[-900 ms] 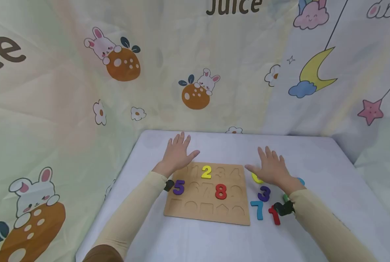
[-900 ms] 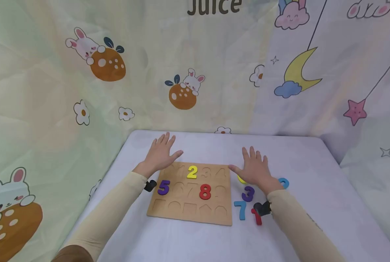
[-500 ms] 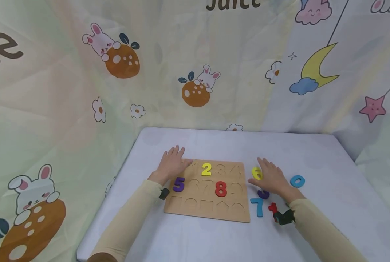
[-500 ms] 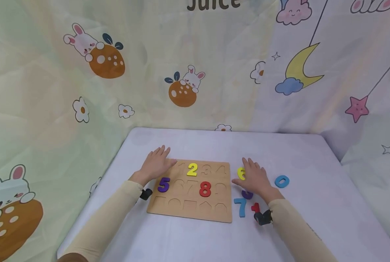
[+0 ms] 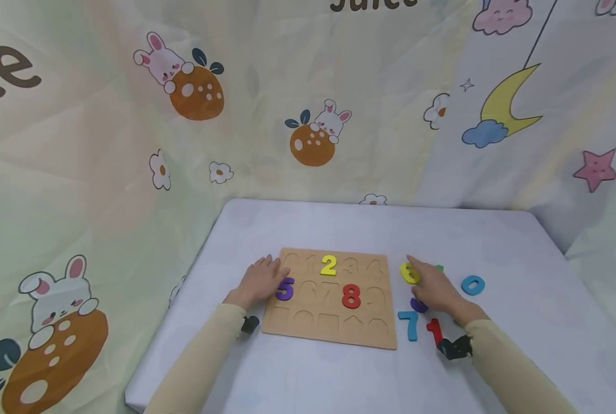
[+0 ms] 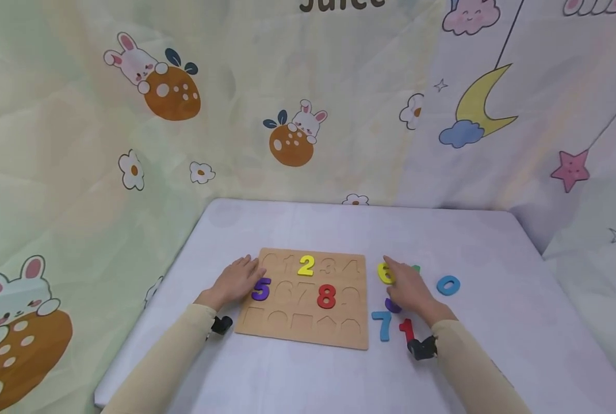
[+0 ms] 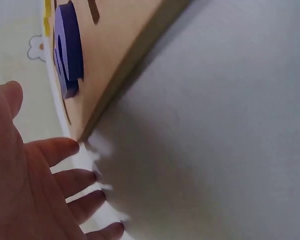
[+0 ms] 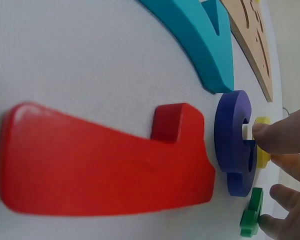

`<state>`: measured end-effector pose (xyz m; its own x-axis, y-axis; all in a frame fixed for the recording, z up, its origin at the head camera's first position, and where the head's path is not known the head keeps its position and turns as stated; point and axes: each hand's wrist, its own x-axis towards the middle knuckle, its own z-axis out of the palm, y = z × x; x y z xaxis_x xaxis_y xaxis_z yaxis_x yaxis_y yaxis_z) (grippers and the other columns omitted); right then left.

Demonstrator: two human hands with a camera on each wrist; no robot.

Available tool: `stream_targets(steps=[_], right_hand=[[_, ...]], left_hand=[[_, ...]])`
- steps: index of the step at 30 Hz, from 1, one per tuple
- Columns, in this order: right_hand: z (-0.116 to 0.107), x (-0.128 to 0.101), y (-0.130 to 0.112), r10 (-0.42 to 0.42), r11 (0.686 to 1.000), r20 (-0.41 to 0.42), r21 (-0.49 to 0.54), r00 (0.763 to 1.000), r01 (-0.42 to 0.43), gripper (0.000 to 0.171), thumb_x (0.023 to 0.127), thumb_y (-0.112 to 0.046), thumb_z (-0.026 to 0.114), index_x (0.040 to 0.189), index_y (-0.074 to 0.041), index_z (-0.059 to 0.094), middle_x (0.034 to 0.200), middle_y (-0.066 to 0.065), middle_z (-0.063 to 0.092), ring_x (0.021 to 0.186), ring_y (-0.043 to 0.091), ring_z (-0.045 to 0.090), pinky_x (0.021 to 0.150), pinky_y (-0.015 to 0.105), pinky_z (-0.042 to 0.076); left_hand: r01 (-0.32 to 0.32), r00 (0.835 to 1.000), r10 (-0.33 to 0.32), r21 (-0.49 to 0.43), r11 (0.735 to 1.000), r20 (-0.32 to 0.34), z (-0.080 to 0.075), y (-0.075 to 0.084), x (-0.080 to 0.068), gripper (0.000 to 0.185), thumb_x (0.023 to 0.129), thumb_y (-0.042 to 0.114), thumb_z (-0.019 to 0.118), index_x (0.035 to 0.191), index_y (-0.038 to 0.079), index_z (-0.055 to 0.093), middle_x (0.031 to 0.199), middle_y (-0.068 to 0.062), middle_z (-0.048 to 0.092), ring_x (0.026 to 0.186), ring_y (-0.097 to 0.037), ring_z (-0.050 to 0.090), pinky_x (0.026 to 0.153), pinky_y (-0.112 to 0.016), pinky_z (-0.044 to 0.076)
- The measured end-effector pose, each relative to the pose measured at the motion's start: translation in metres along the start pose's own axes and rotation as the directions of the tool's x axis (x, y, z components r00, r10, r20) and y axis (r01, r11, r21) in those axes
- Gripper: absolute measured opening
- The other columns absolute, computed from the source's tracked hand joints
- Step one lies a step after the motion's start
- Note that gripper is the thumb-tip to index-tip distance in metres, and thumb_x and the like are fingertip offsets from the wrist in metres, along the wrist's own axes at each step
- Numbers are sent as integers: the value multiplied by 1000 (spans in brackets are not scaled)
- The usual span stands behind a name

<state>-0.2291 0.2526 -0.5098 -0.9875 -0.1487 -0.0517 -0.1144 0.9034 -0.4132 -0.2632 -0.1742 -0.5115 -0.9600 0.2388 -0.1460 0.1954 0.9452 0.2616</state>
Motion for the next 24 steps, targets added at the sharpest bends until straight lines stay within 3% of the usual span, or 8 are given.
stream_targets(steps=[5, 11, 15, 19, 24], right_hand=[[1, 1, 9, -11, 1000, -10, -3, 1000, 11, 84, 80, -1, 70, 151, 3, 27, 143, 29, 44, 131, 48, 41, 105, 63, 37], [0, 0, 12, 11, 999, -42, 33, 999, -10, 80, 81, -10, 72, 150, 1, 32, 141, 26, 48, 130, 48, 40, 104, 64, 36], [0, 4, 14, 10, 998, -53, 57, 999, -7, 79, 81, -11, 72, 149, 1, 33, 141, 26, 48, 132, 48, 38, 106, 65, 34], [-1, 9, 12, -4, 997, -7, 72, 1000, 4, 81, 80, -7, 72, 150, 1, 32, 145, 26, 43, 134, 48, 36, 107, 64, 33], [-4, 13, 6, -24, 997, 42, 69, 999, 21, 77, 79, 0, 71, 148, 1, 36, 145, 26, 44, 132, 47, 40, 105, 62, 37]], left_hand=[[-52, 999, 52, -30, 998, 4, 2, -10, -2, 62, 104, 46, 29, 150, 6, 36, 158, -22, 25, 146, -41, 20, 117, -60, 18], [-97, 992, 102, -71, 993, 68, -2, -19, -2, 57, 105, 36, 31, 153, 5, 30, 160, -23, 15, 148, -41, 11, 118, -61, 10], [-121, 985, 133, -111, 986, 109, -7, -21, -1, 74, 99, 50, 42, 153, 3, 26, 160, -26, 10, 148, -43, 5, 117, -63, 5], [-135, 972, 159, -146, 980, 171, -4, -28, -2, 101, 85, 61, 59, 155, 3, 17, 160, -27, -1, 148, -43, -5, 117, -63, -3], [-136, 953, 162, -119, 984, 255, 11, -38, 2, 122, 74, 75, 60, 157, 11, -2, 160, -18, -20, 147, -34, -21, 117, -56, -13]])
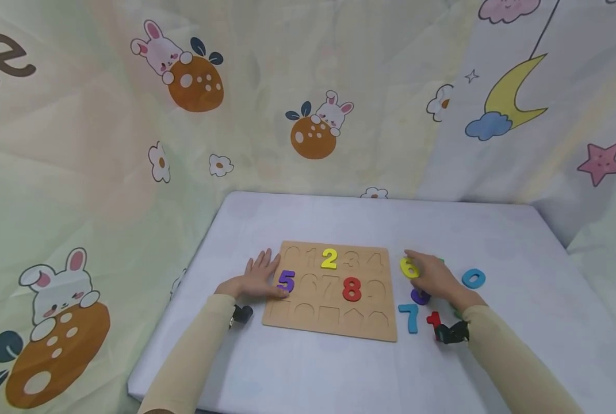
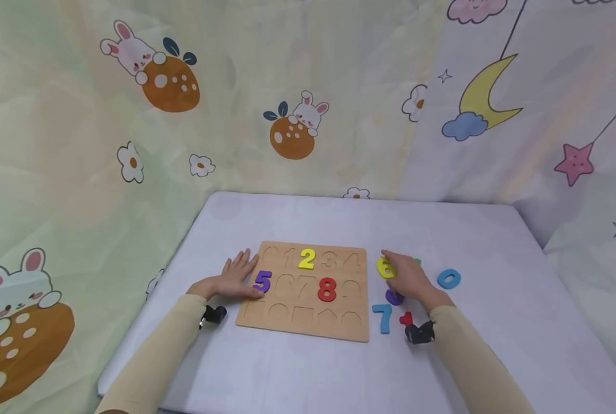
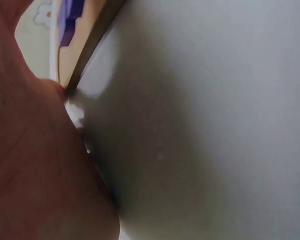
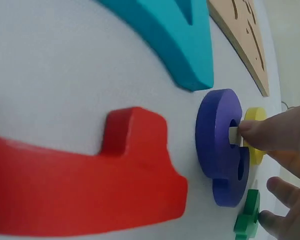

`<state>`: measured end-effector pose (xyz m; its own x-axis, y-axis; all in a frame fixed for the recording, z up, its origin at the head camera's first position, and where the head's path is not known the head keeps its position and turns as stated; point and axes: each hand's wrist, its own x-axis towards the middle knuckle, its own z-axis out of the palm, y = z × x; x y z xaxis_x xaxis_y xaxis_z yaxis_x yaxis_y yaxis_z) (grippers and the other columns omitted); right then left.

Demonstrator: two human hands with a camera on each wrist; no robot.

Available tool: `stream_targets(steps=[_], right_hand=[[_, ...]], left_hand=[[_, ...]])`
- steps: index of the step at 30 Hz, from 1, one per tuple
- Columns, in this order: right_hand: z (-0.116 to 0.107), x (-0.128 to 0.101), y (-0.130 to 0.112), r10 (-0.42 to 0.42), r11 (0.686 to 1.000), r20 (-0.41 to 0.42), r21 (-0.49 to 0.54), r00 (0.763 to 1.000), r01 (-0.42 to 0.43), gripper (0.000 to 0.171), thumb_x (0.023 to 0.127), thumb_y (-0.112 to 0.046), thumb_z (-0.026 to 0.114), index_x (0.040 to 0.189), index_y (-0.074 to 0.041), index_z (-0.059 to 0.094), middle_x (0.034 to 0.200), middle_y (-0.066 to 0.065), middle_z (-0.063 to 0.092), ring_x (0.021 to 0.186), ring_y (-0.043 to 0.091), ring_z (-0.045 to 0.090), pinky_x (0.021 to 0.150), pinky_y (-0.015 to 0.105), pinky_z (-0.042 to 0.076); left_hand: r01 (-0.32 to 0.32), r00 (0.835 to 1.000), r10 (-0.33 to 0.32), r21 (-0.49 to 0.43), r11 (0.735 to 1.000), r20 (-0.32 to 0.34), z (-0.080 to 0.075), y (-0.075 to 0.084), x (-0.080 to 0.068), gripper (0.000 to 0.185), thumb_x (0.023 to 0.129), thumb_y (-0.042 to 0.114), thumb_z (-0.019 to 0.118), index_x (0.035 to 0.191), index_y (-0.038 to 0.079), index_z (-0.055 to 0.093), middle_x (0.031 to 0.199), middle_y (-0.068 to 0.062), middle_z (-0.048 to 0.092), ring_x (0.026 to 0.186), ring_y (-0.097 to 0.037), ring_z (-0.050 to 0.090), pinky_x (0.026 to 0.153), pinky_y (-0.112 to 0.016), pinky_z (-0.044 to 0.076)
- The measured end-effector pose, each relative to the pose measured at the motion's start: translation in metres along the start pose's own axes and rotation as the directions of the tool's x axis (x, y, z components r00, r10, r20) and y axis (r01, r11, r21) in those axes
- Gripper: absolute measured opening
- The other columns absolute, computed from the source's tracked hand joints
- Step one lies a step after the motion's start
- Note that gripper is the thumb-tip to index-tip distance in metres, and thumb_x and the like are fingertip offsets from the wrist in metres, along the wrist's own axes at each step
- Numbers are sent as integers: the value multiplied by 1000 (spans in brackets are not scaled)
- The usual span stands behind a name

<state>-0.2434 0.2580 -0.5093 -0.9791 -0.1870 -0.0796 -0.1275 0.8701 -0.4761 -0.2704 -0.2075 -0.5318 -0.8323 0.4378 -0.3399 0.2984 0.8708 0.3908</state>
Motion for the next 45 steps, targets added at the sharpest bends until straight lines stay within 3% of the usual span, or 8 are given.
stream_targets(steps=[3, 7, 17, 23, 32, 39, 45], right_hand=[[-3, 2, -3, 9, 1000, 15, -9, 1000, -9, 75, 80, 0, 71, 147, 1, 37, 144, 27, 45, 130, 47, 41, 104, 62, 38], [-4, 3, -4, 25, 1000, 11, -14, 1000, -25, 76, 80, -3, 72, 147, 1, 37, 143, 27, 46, 130, 47, 42, 104, 62, 38], [13, 1, 2, 5, 999, -105, 41, 994, -1, 79, 82, -20, 73, 148, -1, 35, 134, 26, 53, 124, 45, 47, 102, 63, 41], [22, -2, -22, 17, 993, -160, 118, 987, 3, 78, 83, -24, 72, 149, -4, 34, 135, 23, 50, 131, 43, 41, 107, 64, 35], [38, -9, -61, -48, 980, -165, 181, 985, 78, 74, 85, -22, 73, 148, -7, 37, 134, 18, 51, 119, 38, 53, 97, 55, 49], [51, -12, -87, -90, 961, -152, 245, 984, 126, 72, 84, -22, 74, 147, -9, 40, 134, 12, 52, 120, 34, 53, 99, 54, 48], [65, -12, -105, -131, 948, -190, 264, 973, 179, 71, 82, -21, 77, 145, -10, 44, 130, 8, 55, 115, 27, 56, 95, 47, 53]], left_hand=[[13, 999, -13, -7, 1000, 31, -1, -4, 2, 123, 73, 72, 64, 157, 16, -6, 160, -12, -25, 146, -28, -25, 117, -52, -15], [-7, 1000, 9, -81, 997, 30, -8, -2, -2, 123, 72, 57, 74, 157, 11, -1, 160, -17, -21, 146, -32, -23, 116, -53, -17], [-20, 1000, 20, -135, 991, -3, -5, 3, -7, 122, 70, 48, 78, 157, 7, 4, 161, -20, -17, 147, -34, -21, 116, -54, -18], [-20, 999, 16, -147, 989, -28, -5, 4, -8, 120, 69, 45, 80, 157, 6, 8, 161, -21, -14, 147, -36, -18, 116, -55, -16], [7, 1000, -9, -79, 997, -17, 0, 7, -9, 114, 74, 44, 75, 157, 7, 6, 162, -18, -12, 148, -33, -15, 119, -53, -11], [3, 998, -9, -121, 993, -55, -3, 16, -16, 110, 73, 39, 80, 156, 3, 16, 162, -21, -1, 149, -36, -6, 120, -54, -5], [-37, 995, 21, -162, 986, -96, 0, 15, -14, 109, 72, 35, 79, 155, 3, 17, 163, -16, 5, 150, -31, -4, 119, -54, -9]])
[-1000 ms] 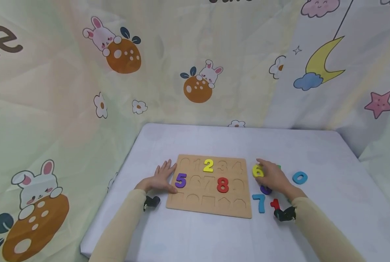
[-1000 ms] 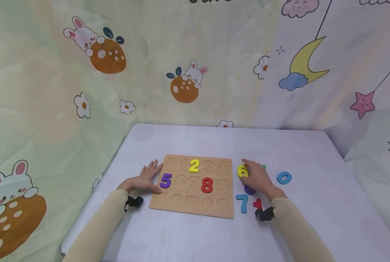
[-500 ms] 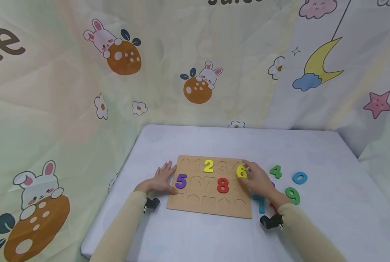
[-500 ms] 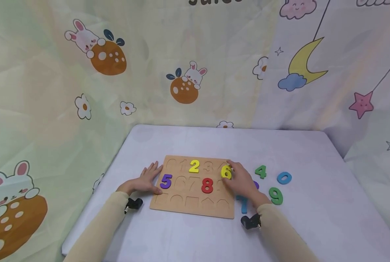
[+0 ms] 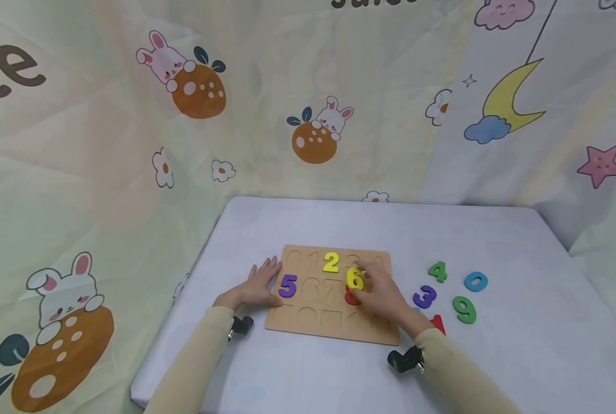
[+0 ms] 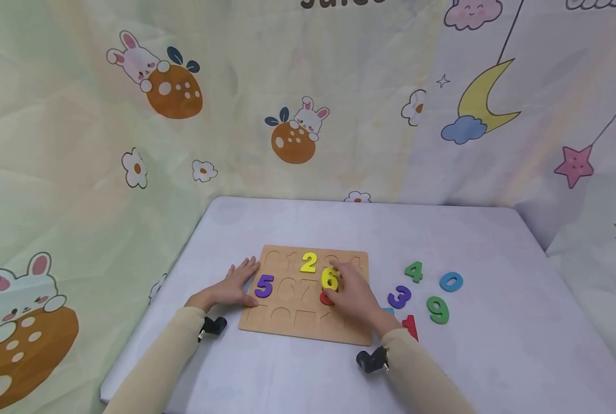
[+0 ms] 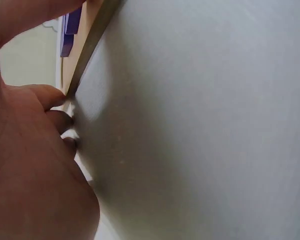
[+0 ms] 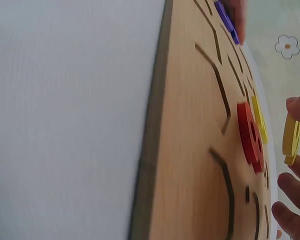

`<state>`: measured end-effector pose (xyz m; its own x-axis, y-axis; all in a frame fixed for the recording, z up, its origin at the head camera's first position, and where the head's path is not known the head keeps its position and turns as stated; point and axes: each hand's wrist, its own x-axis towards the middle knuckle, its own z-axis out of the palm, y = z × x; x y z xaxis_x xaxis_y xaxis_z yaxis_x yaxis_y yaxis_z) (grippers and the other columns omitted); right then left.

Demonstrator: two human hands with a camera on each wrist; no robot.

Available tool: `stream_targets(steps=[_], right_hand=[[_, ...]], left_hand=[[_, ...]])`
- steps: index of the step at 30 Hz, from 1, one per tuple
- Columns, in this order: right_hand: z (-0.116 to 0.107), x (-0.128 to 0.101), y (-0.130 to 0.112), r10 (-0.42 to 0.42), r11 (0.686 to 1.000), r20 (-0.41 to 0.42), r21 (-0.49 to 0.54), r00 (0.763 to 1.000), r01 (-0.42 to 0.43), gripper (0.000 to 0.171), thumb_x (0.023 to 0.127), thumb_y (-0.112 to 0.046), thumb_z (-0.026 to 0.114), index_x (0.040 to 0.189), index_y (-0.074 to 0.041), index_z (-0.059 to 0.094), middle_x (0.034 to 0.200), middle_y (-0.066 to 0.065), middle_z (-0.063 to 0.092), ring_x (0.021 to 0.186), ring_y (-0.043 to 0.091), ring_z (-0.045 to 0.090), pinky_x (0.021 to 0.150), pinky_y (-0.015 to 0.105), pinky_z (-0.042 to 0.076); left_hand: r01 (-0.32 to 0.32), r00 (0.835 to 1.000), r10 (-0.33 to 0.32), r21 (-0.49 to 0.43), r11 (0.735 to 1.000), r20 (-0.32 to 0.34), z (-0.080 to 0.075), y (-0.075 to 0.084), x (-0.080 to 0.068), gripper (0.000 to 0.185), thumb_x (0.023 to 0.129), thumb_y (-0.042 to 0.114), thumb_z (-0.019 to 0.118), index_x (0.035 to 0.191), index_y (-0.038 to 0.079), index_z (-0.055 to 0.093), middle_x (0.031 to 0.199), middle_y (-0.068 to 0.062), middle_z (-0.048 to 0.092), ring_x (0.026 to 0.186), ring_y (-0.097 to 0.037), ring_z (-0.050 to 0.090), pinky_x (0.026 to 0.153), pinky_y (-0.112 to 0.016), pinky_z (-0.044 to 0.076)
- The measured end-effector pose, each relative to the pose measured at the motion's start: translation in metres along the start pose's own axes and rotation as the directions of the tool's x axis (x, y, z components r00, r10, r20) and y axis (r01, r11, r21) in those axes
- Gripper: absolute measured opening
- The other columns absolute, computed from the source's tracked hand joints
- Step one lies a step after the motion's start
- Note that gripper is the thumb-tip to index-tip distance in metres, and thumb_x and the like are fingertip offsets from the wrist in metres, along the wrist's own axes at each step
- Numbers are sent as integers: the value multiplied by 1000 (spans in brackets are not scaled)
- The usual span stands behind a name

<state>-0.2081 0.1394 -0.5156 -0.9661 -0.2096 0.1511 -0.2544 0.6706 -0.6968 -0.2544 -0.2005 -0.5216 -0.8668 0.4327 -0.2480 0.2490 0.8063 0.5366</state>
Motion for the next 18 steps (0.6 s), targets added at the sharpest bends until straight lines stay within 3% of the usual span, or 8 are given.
stream_targets(steps=[9, 18], right_hand=[[19, -1, -13, 14, 1000, -2, 5, 1000, -14, 68, 82, -20, 77, 143, -13, 46, 131, 6, 55, 112, 25, 58, 94, 39, 54], [27, 3, -24, 12, 1000, 50, -10, 999, -12, 69, 83, -23, 76, 144, -14, 46, 129, 2, 54, 98, 18, 54, 88, 32, 54]], left_hand=[[-37, 999, 32, -161, 986, -34, 3, -7, 2, 100, 68, 23, 76, 154, 9, 28, 164, -3, 12, 151, -20, -1, 119, -47, -14], [-68, 996, 60, -124, 990, -66, 6, -10, 5, 93, 69, 17, 71, 153, 8, 32, 164, -6, 13, 151, -23, 1, 119, -49, -12]])
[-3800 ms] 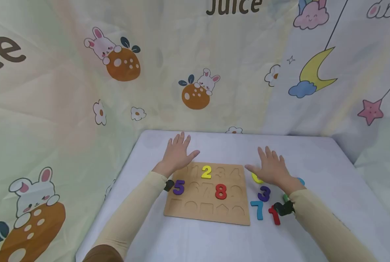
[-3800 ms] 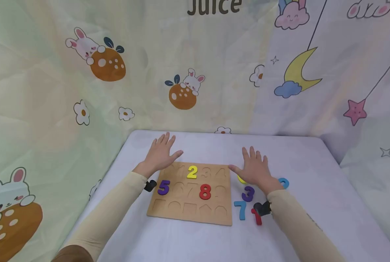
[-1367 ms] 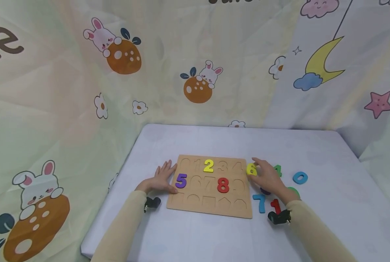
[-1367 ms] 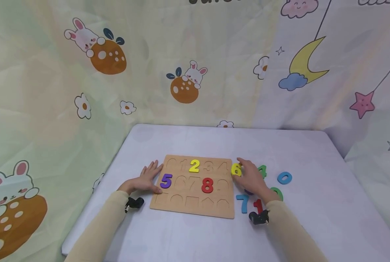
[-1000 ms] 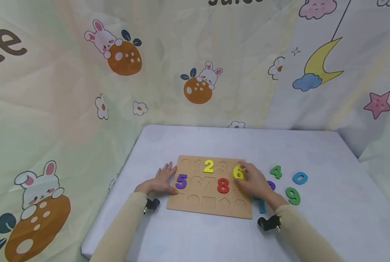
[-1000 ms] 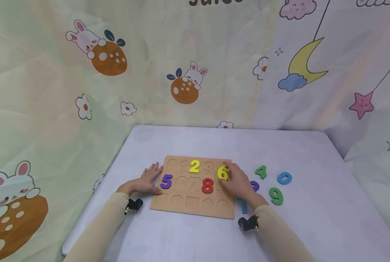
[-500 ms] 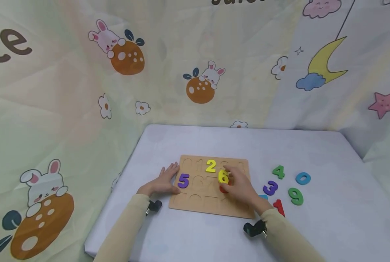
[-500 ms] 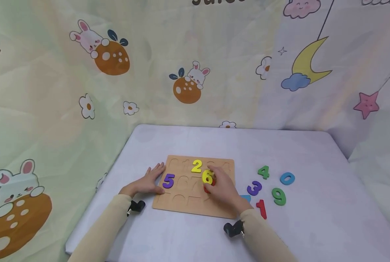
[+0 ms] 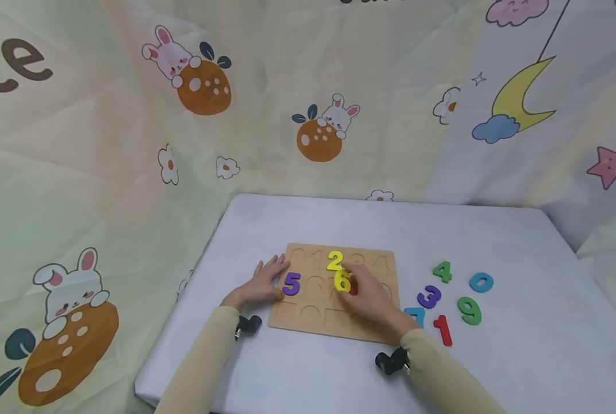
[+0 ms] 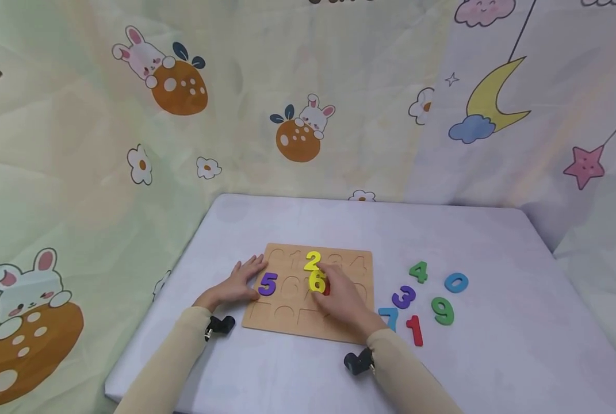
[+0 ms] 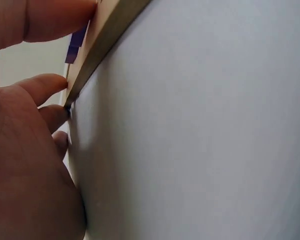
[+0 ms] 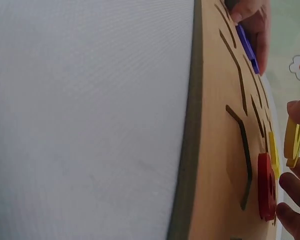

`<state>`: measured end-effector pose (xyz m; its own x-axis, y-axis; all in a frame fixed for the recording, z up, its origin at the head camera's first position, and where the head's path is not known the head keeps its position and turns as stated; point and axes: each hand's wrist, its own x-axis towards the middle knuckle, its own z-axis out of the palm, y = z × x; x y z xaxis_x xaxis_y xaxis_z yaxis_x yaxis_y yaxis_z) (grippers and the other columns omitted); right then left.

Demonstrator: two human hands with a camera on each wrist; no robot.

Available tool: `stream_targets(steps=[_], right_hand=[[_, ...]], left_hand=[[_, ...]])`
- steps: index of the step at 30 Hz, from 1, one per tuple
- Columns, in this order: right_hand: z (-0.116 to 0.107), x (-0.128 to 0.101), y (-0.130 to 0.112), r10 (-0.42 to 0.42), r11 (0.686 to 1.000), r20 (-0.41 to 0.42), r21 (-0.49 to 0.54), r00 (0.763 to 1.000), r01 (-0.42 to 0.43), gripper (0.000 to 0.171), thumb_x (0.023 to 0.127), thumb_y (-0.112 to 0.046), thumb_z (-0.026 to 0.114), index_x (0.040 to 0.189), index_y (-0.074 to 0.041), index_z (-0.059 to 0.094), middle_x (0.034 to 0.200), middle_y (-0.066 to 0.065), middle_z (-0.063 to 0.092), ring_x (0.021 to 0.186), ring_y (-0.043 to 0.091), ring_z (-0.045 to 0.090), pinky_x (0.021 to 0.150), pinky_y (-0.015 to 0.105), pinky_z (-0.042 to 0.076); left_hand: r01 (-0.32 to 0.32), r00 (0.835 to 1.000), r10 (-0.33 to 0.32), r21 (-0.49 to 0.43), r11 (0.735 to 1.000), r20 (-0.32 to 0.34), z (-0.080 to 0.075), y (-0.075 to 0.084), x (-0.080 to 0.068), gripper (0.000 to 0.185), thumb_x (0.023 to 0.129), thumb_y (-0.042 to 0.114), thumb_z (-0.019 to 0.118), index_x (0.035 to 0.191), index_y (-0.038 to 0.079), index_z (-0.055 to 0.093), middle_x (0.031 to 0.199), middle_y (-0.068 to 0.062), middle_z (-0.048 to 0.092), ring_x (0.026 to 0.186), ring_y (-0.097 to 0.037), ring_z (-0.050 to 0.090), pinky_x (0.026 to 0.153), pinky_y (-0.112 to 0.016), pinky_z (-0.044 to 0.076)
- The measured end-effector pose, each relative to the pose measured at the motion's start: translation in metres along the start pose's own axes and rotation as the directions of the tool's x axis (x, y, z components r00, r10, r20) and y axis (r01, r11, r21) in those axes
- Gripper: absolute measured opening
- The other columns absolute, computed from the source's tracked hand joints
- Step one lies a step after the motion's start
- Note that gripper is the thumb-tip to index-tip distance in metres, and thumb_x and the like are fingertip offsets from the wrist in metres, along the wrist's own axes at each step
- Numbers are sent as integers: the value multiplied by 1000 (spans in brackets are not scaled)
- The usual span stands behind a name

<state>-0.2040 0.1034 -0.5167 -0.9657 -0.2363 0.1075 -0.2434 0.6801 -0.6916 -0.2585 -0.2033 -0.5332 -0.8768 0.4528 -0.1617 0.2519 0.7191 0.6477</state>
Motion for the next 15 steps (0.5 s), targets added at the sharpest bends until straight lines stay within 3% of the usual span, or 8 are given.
stream_targets(steps=[6, 12, 15], right_hand=[[5, 4, -6, -27, 999, 13, -43, 1000, 28, 68, 82, -25, 76, 143, -15, 47, 136, 3, 53, 105, 18, 54, 94, 34, 53], [16, 10, -8, -34, 998, 13, -59, 999, 34, 66, 82, -24, 76, 142, -12, 49, 134, 5, 56, 123, 21, 54, 103, 39, 48], [23, 11, -9, -25, 998, 19, -54, 1000, 26, 67, 82, -23, 77, 141, -11, 49, 132, 5, 57, 122, 21, 54, 104, 38, 47]], left_hand=[[8, 1000, -8, 15, 1000, -4, -2, 4, 0, 90, 71, 17, 69, 153, 8, 31, 164, -7, 11, 151, -24, -1, 118, -48, -14], [19, 1000, -19, 16, 1000, -8, -1, 4, 0, 91, 70, 16, 69, 153, 10, 32, 164, -5, 11, 151, -22, -1, 119, -48, -14], [21, 1000, -21, 3, 1000, -13, 1, 4, -1, 91, 69, 16, 69, 153, 9, 33, 164, -5, 13, 151, -22, 0, 119, -48, -13]])
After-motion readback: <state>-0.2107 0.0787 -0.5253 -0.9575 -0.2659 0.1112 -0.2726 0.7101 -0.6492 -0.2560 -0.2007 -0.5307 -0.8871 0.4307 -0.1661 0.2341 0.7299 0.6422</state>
